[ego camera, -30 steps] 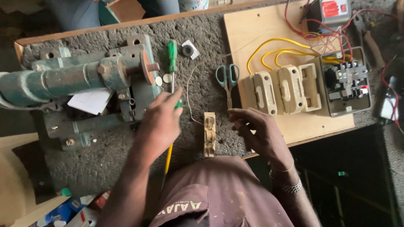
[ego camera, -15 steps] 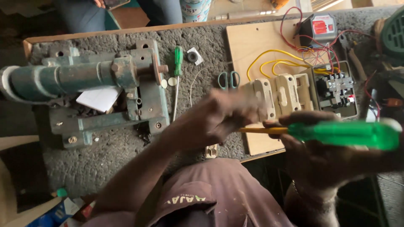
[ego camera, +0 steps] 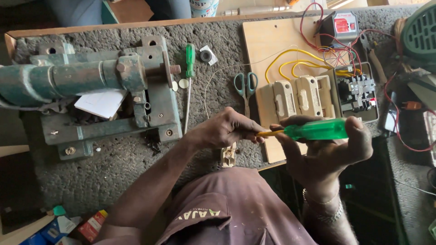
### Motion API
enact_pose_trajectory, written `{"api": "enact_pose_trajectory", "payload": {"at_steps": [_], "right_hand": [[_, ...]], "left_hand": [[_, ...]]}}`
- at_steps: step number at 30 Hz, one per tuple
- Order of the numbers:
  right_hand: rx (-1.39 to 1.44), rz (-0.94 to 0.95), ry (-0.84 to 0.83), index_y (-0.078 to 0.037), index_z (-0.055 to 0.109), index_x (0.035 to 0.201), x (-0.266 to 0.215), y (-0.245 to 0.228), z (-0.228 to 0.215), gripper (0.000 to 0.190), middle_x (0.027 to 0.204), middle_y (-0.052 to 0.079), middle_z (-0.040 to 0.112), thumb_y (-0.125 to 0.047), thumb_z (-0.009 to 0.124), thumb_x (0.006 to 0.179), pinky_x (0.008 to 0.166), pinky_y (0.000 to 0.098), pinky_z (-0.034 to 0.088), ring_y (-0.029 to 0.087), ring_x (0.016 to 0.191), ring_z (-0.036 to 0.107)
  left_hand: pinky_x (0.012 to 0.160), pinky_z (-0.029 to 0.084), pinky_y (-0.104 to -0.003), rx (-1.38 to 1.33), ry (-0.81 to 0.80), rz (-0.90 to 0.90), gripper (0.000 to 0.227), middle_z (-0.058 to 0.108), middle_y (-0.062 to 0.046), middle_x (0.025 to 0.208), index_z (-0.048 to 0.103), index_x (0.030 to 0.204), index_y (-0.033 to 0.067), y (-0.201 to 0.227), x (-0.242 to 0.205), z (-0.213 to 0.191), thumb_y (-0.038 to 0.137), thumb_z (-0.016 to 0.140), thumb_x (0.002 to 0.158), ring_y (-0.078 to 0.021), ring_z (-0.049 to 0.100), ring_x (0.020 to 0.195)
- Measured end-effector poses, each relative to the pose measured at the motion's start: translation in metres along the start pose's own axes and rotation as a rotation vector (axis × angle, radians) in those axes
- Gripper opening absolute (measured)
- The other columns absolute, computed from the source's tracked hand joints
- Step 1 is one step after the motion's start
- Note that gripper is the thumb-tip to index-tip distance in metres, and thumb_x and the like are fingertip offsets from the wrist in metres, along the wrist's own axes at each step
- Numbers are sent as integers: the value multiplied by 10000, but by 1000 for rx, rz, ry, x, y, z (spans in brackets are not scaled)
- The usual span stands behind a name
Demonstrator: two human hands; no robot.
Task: The person uses a screwdriver and scissors to strip, insert, and tighten wires into a small beige electrical component. They repeatedly adjust the wire and tighten the terminal screws, then place the component among others on a wooden board.
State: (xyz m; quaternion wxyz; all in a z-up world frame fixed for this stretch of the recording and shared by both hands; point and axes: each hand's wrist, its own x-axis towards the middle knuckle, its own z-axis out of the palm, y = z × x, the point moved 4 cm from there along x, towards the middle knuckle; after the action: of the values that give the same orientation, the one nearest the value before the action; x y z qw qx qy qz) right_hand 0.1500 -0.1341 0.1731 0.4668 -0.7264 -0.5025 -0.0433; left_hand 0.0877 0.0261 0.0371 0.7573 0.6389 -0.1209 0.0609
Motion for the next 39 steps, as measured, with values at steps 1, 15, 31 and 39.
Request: {"api": "enact_pose_trajectory", "payload": {"at_steps": [1, 15, 31, 39], "right_hand": [[-3, 3, 13, -212, 115, 1537, -3, 3, 1, 946, 1448, 112, 262, -42, 841, 955, 838, 394, 656, 289, 988, 746], [-39, -6, 38, -210, 142, 1525, -17, 20, 2, 1029, 1385, 103, 362, -85, 930, 875, 780, 332, 680, 249, 941, 728], [-18, -43, 7, -227, 134, 1521, -11, 15, 4, 1022, 1383, 119, 355, -88, 918, 881, 797, 359, 651, 268, 918, 752], [274, -22, -121, -275, 264, 1515, 11, -13, 1, 710, 1318, 289, 586, -80, 731, 1017, 911, 403, 673, 334, 1142, 733]], "left_hand": [[912, 655, -293, 10, -8, -3, 357, 797, -127, 1076, 739, 1210, 42, -1, 0, 0, -131, 630, 917, -168, 777, 983], [978, 650, -315, -51, -24, -6, 419, 788, -128, 1130, 715, 1259, 44, -6, -1, -2, -166, 563, 930, -190, 778, 1034], [947, 662, -305, -48, -25, -3, 450, 790, -121, 1121, 729, 1241, 65, -11, -6, -3, -183, 573, 899, -178, 776, 1012], [971, 600, -408, 425, 100, 59, 477, 757, -162, 1169, 723, 1227, 81, -5, -19, -13, 154, 861, 776, -284, 719, 1090]]}}
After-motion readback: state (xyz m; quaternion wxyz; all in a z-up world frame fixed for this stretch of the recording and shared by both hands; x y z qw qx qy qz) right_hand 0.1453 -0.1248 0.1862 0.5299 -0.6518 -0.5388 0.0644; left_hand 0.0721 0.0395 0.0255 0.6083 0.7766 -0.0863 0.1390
